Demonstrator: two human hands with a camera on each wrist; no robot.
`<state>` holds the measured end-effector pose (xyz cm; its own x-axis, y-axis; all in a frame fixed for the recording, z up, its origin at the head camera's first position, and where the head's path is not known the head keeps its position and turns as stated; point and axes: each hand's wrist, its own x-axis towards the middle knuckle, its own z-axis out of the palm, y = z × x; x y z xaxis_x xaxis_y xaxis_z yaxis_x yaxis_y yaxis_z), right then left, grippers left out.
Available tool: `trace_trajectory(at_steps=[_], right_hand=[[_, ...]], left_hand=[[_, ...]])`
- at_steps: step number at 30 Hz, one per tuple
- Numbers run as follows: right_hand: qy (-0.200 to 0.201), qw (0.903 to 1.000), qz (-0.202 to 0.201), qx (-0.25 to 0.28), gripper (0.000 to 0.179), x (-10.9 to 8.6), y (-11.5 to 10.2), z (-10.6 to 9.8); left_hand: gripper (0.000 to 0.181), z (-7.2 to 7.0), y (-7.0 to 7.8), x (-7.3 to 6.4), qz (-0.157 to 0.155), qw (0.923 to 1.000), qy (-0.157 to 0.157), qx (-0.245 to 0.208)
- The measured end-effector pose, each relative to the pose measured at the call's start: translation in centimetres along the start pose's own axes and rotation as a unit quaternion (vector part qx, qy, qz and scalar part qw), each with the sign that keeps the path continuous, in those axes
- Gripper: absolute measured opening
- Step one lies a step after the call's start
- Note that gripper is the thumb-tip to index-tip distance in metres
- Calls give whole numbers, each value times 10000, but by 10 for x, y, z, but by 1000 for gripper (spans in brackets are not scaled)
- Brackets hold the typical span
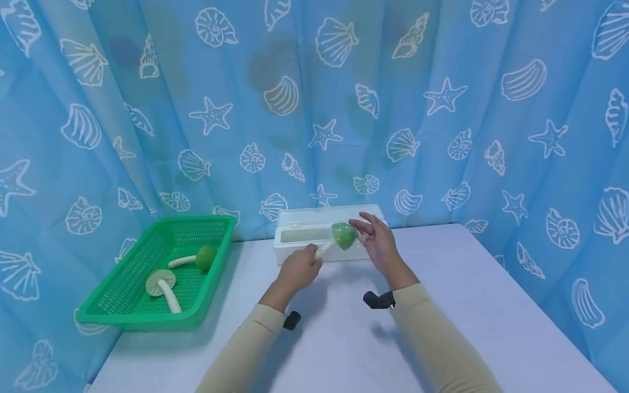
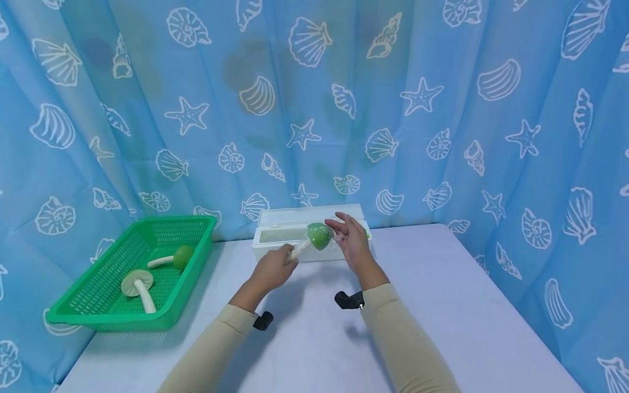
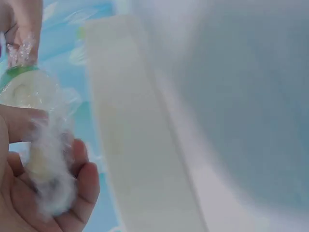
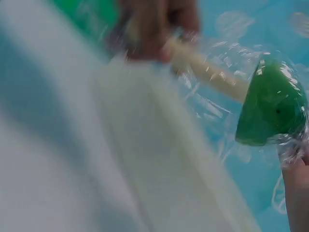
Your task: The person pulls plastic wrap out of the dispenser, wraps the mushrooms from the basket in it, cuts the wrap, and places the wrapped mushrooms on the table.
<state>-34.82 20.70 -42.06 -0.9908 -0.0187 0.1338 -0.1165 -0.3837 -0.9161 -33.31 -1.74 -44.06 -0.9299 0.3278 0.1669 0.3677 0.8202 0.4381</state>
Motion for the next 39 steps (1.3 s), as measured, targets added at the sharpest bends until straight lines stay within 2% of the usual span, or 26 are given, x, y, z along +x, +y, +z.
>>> trace_trajectory(at_steps=[2, 4, 6, 8, 10, 12, 14, 16, 17, 18, 21, 23, 24, 25, 27, 29, 30, 31, 33, 36, 39], right_hand=[[-137, 9959, -29, 892, 46, -2, -9, 9], [-257, 9953, -212, 905, 45, -7, -16, 20], [-347, 9975, -546, 300, 46, -16, -19, 34], [-414, 9924, -945, -676, 48, -25, -21, 47], [-490, 9771, -1315, -1599, 50, -32, -20, 59], [-564, 9612, -1531, -2225, 51, -33, -19, 67], [-702, 9505, -1661, -2532, 52, -29, -14, 69], [-771, 9453, -1710, -2669, 53, -24, -9, 66], [-806, 9478, -1731, -2552, 54, -21, -6, 62], [-800, 9557, -1737, -2239, 54, -18, -4, 58], [-455, 9780, -1817, -919, 55, -14, -1, 45], [-19, 9795, -2005, -194, 52, -13, -1, 36], [191, 9766, -2141, -100, 49, -13, 0, 32], [362, 9733, -2249, -262, 45, -14, 1, 29], [539, 9642, -2384, -1032, 38, -18, 5, 26], [464, 9472, -2557, -1879, 35, -21, 8, 27], [412, 9403, -2637, -2111, 35, -23, 10, 30], [382, 9360, -2693, -2237, 35, -24, 12, 31], [415, 9322, -2780, -2281, 32, -25, 17, 33], [621, 9420, -2693, -1905, 22, -27, 28, 33], [1017, 9532, -2318, -1654, 14, -29, 38, 31]], left_hand=[[37, -6, 5, -3, -15, 9998, 196, -84], [39, -10, 9, -5, -13, 9994, 321, -131], [38, -10, 13, -7, -31, 9990, 380, -224], [38, -8, 17, -8, 36, 9985, 438, -329], [37, -5, 21, -9, 121, 9977, 421, -517], [36, 0, 23, -9, 189, 9964, 410, -719], [37, 6, 23, -10, 174, 9951, 390, -889], [37, 9, 19, -11, 111, 9950, 385, -912], [37, 9, 15, -11, 84, 9956, 387, -850], [37, 8, 11, -12, 74, 9964, 368, -765], [35, -4, -2, -13, 75, 9968, 74, -788], [32, -15, -9, -13, 148, 9951, -239, -950], [30, -20, -11, -13, 190, 9933, -427, -1057], [28, -25, -13, -14, 238, 9907, -631, -1185], [25, -30, -14, -15, 423, 9850, -1016, -1326], [25, -32, -11, -15, 638, 9785, -1314, -1458], [25, -33, -8, -15, 731, 9769, -1388, -1451], [26, -33, -5, -16, 810, 9762, -1418, -1427], [27, -32, 3, -19, 970, 9807, -1248, -1151], [26, -30, 18, -27, 1082, 9919, -639, -174], [24, -26, 31, -36, 1211, 9899, -37, 739]])
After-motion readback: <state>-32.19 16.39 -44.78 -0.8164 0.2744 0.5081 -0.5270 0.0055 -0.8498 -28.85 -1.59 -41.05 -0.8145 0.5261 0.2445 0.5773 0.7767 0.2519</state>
